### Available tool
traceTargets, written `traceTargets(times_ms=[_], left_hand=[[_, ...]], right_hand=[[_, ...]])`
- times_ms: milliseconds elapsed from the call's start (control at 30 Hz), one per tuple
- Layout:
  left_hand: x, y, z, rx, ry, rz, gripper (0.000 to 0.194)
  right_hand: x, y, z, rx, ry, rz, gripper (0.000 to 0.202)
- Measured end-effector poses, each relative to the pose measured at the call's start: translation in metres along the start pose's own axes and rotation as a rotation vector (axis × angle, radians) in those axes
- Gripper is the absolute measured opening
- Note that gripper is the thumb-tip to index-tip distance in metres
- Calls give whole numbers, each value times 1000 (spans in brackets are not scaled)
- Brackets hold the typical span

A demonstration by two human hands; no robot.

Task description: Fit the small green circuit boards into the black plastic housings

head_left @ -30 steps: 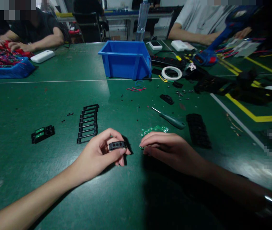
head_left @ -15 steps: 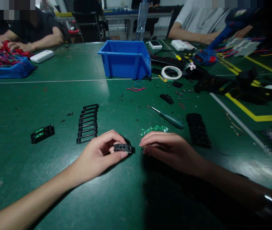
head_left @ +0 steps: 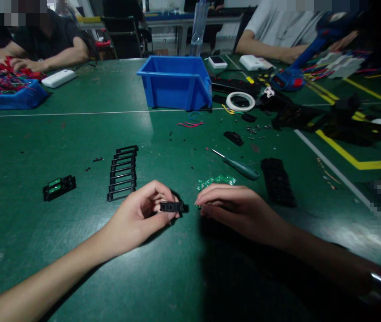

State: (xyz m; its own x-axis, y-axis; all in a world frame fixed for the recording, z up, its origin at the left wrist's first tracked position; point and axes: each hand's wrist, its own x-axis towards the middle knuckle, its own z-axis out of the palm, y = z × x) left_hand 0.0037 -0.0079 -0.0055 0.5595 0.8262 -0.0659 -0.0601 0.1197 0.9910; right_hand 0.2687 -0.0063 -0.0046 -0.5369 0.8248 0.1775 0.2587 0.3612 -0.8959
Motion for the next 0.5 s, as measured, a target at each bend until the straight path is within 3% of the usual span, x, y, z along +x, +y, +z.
traceTargets(times_ms=[500], left_hand=[[1,3,1,32,12,-24,17]], right_hand=[[0,-1,0,-12,5,-5,11]])
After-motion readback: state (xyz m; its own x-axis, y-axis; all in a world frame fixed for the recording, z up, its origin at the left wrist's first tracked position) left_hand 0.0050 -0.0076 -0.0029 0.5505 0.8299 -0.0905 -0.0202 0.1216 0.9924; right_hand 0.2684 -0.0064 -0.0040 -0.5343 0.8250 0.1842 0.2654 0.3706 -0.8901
